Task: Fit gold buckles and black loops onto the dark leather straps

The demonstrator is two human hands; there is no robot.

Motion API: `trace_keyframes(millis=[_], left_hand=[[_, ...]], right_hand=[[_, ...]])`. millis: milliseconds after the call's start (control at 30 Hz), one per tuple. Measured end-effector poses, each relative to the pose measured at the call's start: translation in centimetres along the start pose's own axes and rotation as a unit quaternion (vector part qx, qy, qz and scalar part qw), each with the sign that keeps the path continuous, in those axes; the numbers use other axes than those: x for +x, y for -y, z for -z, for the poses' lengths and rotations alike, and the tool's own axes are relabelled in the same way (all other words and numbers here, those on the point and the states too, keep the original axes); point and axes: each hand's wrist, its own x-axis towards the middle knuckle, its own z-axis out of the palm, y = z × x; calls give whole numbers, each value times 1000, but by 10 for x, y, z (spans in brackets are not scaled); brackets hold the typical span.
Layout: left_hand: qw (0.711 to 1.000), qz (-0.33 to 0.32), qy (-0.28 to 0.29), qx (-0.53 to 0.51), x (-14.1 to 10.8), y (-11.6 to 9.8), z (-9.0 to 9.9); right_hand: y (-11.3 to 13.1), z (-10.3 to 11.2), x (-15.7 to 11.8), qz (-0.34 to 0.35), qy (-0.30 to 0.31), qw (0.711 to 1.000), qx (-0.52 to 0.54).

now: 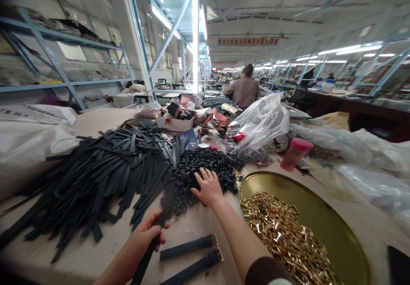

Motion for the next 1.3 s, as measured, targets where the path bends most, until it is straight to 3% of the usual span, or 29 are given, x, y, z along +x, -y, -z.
trace_keyframes(millis=[100,200,500,833,1100,1200,1300], left_hand=[[990,68,31,-123,-7,-6,-12],[979,108,62,-159,-9,-6,-20],[930,207,146,-267,-25,-7,-38],[919,199,183,-288,-56,-11,-48],[942,172,139,-252,-64,3,-55],[949,148,157,-229,-64,6,-59],[964,108,163,-182,-62,2,-66]], right_hand=[[-6,-11,-7,-8,7,1000,-20],[-13,-13,-28,-21,6,999,-40],[-18,10,-81,-18,-8,998,-66],[-11,25,-83,-27,45,997,-51],[-7,38,-81,-126,19,984,122],[-6,46,-89,-194,-3,953,232],[0,55,-102,-256,-4,898,359]])
